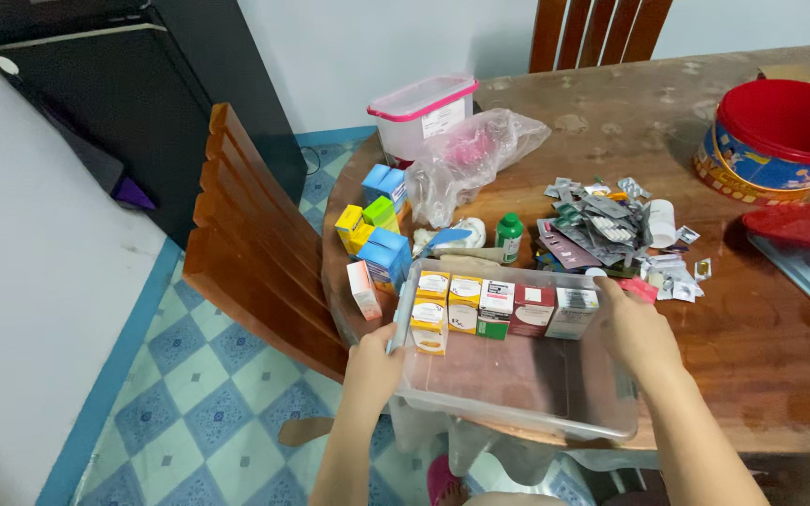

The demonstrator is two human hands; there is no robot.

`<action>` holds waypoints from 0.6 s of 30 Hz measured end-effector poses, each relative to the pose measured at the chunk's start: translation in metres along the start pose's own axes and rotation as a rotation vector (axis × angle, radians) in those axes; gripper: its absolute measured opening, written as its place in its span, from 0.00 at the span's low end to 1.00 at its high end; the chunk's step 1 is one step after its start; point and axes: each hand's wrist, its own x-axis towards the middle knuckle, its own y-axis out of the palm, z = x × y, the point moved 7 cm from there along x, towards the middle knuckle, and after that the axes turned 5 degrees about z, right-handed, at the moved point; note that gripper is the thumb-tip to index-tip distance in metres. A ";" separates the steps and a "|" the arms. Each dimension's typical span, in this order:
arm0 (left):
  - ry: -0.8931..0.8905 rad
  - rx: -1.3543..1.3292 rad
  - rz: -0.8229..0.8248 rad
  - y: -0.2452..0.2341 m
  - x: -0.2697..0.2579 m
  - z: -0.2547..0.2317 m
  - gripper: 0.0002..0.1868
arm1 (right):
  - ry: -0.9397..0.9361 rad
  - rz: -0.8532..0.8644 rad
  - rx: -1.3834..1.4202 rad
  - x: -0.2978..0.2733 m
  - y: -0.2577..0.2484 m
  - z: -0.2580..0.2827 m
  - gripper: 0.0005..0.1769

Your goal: The person organizes various medicine boxes, blister packs, and bottles on a table. They place items into a clear plastic container and a red bucket, then close the container lid. The person handles multiple medicine packages and containers throughout the task.

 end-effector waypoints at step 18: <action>-0.015 -0.051 0.134 0.051 -0.054 -0.036 0.28 | 0.080 -0.074 0.090 -0.038 -0.028 -0.076 0.41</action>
